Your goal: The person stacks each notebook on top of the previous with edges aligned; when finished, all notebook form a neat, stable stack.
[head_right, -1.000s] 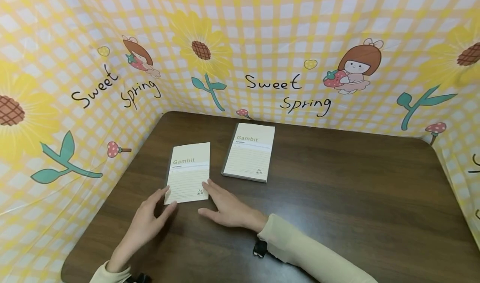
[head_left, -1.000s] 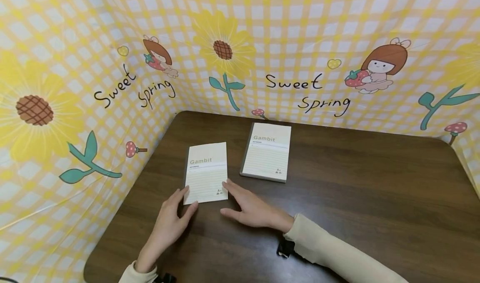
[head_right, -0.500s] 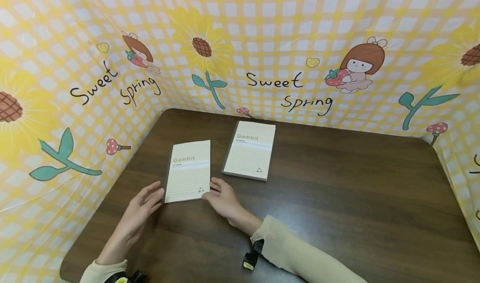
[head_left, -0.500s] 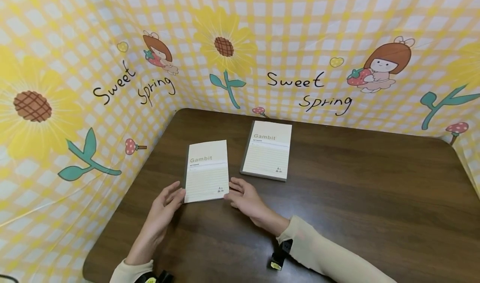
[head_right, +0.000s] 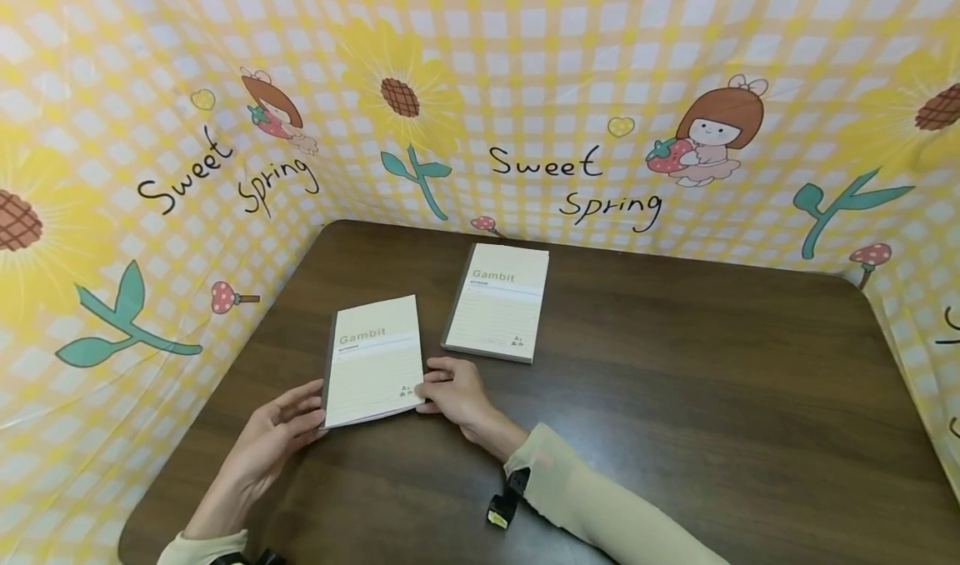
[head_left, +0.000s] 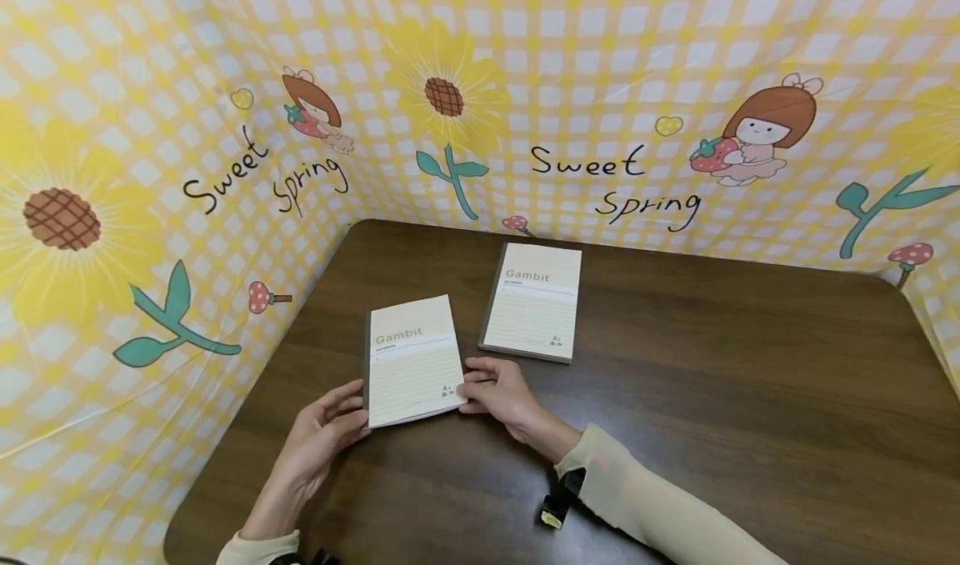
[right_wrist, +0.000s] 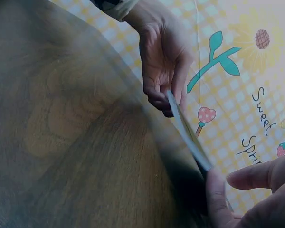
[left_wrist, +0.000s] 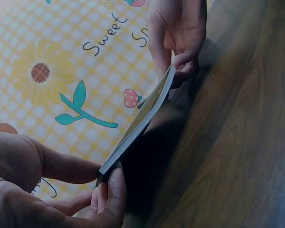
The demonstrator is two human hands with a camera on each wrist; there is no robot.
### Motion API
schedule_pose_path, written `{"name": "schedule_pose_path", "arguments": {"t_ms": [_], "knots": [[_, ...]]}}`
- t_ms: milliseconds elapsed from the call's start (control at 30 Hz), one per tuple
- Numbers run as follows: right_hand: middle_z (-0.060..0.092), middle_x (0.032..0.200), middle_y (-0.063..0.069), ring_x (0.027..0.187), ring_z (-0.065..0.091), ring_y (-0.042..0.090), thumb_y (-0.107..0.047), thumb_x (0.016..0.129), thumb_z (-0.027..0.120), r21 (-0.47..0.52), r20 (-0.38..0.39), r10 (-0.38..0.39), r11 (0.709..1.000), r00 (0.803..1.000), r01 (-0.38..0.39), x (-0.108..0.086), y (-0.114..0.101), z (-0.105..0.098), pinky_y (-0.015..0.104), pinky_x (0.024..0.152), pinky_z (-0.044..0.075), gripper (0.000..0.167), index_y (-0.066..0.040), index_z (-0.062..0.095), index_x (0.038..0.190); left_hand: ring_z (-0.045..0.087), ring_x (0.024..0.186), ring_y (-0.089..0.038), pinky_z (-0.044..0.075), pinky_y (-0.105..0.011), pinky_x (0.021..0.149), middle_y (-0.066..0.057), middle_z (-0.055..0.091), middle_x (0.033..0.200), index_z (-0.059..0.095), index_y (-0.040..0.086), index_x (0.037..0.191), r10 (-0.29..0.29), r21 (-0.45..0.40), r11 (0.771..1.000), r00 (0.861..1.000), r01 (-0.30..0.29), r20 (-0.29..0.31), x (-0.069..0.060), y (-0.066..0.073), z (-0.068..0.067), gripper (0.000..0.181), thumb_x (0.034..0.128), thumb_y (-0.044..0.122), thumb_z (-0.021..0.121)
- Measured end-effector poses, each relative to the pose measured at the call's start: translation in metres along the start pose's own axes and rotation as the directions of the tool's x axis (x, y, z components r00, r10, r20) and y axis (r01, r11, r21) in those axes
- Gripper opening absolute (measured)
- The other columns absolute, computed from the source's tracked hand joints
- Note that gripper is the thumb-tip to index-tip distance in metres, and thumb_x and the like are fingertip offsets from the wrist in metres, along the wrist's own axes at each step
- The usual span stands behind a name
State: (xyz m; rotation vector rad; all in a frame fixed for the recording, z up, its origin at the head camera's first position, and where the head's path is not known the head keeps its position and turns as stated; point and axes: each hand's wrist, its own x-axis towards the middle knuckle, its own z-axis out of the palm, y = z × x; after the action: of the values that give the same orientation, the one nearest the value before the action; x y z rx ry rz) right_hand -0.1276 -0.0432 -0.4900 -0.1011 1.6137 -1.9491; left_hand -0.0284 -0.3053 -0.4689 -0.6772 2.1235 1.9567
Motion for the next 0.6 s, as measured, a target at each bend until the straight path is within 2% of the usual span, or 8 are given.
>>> {"name": "schedule_pose_path", "arguments": {"t_ms": [167,267,367,500,600], "knots": [[0.06,0.098,0.01,0.075,0.064,0.009,0.013,0.09,0.067,-0.04,0.015,-0.024,0.999,1.0,0.024,0.002,0.002,-0.002,0.025,0.068,0.063,0.051,0.017,0.055,0.139,0.059,0.105,-0.006,0.059,-0.022,0.091,-0.009,0.047,0.134,0.034,0.005,0.162,-0.02,-0.025,0.999,1.0,0.021,0.008,-0.002,-0.005,0.0,0.065,0.1025,0.001,0.06],[0.058,0.096,0.008,0.075,0.065,0.009,0.014,0.09,0.068,-0.064,0.037,-0.036,0.997,0.999,0.039,0.003,0.002,-0.003,0.026,0.069,0.063,0.05,0.016,0.056,0.138,0.059,0.107,-0.007,0.059,-0.023,0.092,-0.009,0.047,0.135,0.034,0.007,0.162,-0.025,-0.028,0.999,1.0,0.025,0.005,-0.004,-0.008,0.0,0.065,0.1028,0.001,0.06],[0.06,0.099,0.012,0.076,0.064,0.01,0.013,0.09,0.068,-0.108,0.055,-0.078,0.991,0.995,0.083,0.004,0.002,-0.004,0.029,0.07,0.064,0.049,0.015,0.057,0.137,0.059,0.106,-0.008,0.059,-0.023,0.092,-0.008,0.047,0.133,0.034,0.007,0.162,-0.01,-0.021,1.0,1.0,0.01,0.001,-0.006,-0.007,0.0,0.065,0.1027,0.002,0.061],[0.065,0.103,0.02,0.079,0.066,0.011,0.009,0.09,0.071,-0.207,0.054,-0.165,0.963,0.985,0.173,0.003,-0.003,-0.007,0.03,0.071,0.064,0.047,0.013,0.06,0.135,0.059,0.104,-0.006,0.059,-0.022,0.09,-0.006,0.048,0.131,0.035,0.008,0.161,0.024,-0.002,1.0,1.0,-0.024,-0.01,-0.004,-0.001,0.002,0.065,0.102,0.002,0.062],[0.068,0.105,0.022,0.083,0.069,0.014,0.005,0.089,0.073,-0.312,0.025,-0.234,0.922,0.972,0.23,0.003,-0.01,-0.013,0.025,0.069,0.06,0.045,0.009,0.064,0.133,0.061,0.102,-0.005,0.059,-0.021,0.087,-0.006,0.05,0.13,0.038,0.009,0.16,0.061,0.011,0.998,0.998,-0.06,-0.018,0.003,0.007,0.009,0.064,0.1011,0.001,0.062]]}}
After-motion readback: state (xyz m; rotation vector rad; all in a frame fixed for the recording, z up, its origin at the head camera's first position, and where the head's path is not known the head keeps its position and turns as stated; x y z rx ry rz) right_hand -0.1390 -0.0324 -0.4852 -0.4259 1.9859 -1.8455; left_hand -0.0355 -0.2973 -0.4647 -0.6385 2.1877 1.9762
